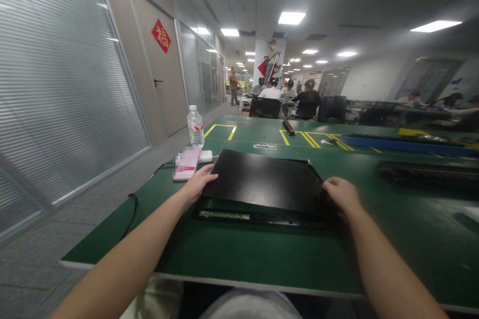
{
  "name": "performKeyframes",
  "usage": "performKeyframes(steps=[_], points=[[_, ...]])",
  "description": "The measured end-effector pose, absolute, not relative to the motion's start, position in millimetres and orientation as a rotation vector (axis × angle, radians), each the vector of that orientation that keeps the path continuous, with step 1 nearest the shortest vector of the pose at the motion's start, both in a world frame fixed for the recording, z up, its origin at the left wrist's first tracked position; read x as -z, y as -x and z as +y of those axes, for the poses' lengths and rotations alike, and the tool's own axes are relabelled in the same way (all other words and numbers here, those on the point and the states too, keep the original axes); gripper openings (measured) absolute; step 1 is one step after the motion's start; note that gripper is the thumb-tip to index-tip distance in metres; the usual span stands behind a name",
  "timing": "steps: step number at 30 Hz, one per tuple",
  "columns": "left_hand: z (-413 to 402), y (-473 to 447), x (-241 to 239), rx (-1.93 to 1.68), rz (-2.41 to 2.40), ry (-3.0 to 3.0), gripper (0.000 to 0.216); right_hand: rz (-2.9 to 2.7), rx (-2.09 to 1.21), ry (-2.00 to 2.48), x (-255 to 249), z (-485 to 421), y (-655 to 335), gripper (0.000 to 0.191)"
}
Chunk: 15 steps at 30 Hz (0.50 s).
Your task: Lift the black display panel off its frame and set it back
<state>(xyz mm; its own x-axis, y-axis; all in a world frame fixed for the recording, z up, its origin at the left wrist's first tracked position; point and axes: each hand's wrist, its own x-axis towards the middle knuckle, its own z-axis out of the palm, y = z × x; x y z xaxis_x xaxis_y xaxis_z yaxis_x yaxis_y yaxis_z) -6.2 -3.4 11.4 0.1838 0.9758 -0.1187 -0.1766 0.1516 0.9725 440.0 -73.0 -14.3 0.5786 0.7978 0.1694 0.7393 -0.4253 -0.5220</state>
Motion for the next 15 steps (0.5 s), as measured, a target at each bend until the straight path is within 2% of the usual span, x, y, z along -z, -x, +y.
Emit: performKeyframes(steps=[15], points=[[-2.8,4.8,-9.5,-1.090,1.018,-1.043,0.045,-1.260,-0.109,2.232,15.5,-74.4,-440.1,0.024]])
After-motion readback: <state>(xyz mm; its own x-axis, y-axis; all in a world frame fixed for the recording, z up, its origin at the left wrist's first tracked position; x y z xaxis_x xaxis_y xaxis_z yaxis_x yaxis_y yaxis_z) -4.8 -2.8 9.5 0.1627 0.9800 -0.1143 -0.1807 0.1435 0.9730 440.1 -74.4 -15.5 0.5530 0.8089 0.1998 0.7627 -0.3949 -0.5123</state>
